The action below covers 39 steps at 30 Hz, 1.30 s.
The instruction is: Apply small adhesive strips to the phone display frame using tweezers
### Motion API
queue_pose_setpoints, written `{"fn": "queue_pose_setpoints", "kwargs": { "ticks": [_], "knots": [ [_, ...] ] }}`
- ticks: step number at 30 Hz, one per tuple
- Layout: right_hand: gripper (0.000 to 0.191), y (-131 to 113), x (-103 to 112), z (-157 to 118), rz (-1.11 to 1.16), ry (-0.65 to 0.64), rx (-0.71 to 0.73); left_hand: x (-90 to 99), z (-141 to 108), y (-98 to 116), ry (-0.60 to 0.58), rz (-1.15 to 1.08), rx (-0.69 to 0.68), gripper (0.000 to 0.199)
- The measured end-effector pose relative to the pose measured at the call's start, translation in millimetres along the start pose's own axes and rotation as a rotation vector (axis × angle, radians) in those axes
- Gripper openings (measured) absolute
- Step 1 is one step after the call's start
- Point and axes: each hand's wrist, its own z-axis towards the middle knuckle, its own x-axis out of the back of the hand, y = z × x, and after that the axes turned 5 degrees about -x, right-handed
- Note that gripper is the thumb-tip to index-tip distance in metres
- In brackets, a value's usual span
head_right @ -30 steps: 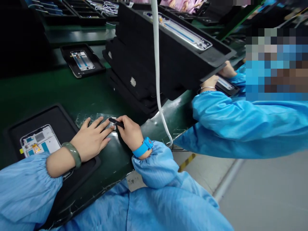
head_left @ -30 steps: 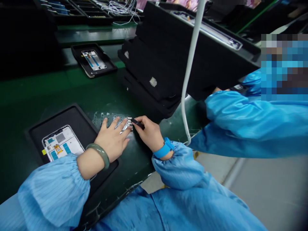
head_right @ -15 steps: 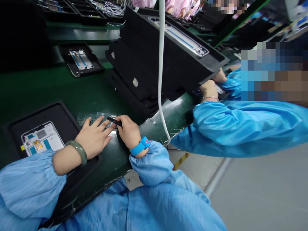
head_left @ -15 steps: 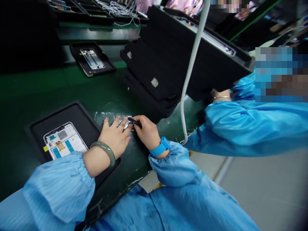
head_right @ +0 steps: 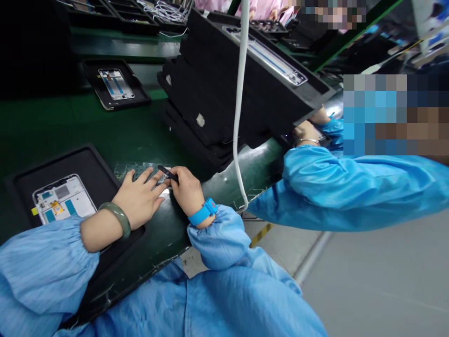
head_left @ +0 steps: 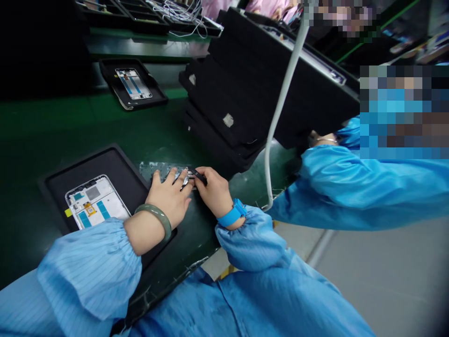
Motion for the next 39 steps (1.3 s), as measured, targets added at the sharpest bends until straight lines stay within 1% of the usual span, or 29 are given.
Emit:
{"fn": "queue_pose_setpoints", "kwargs": {
  "ticks": [2,5,7,9,12,14,18,21,27,31,33,36,39],
  "knots": [
    [0.004,-0.9,1.4,1.0,0.008,-0.003,-0.062,-1.1,0.2,-0.5,0.008,-0.003,0.001,0.042],
    [0.006,-1.6,4.2,1.2,0.066,-0.029,-0.151,-2.6,0.2,-0.9,0.018,-0.006,0.003,0.042],
    [0.007,-1.4,5.3,0.8,0.1,-0.007,-0.177,-3.2,0.1,-0.8,0.022,-0.006,0.004,0.043],
    [0.007,-0.7,5.3,0.9,0.091,0.036,-0.145,-3.3,-0.1,-0.5,0.025,-0.006,0.004,0.043],
    [0.002,0.5,4.0,2.2,0.064,0.076,-0.015,-3.1,-0.3,-0.2,0.025,-0.005,0.003,0.044],
    [0.008,1.0,3.0,3.2,0.061,0.095,0.056,-3.1,-0.2,-0.3,0.024,-0.007,0.003,0.044],
    [0.018,0.6,1.8,3.2,0.088,0.08,0.099,-3.6,0.3,-0.9,0.02,-0.016,0.001,0.043],
    [0.022,-0.9,0.9,1.7,0.075,0.078,0.102,-3.6,0.5,-0.8,0.021,-0.023,0.001,0.043],
    [0.02,-5.6,0.0,-1.8,0.06,0.075,0.111,-2.4,0.4,-0.6,0.019,-0.032,0.003,0.038],
    [0.019,-6.8,0.1,-1.5,0.056,0.028,0.112,-2.5,1.0,-0.9,0.017,-0.037,0.003,0.038],
    [0.019,-6.7,0.1,-0.4,0.071,0.022,0.091,-2.9,0.9,-0.5,0.017,-0.039,0.005,0.04],
    [0.021,-7.6,1.1,0.2,0.101,0.063,0.042,-3.5,0.6,0.2,0.016,-0.043,0.01,0.043],
    [0.022,-9.6,3.5,-1.9,0.141,0.14,0.036,-3.5,0.7,0.6,0.015,-0.046,0.012,0.044]
  ]
}}
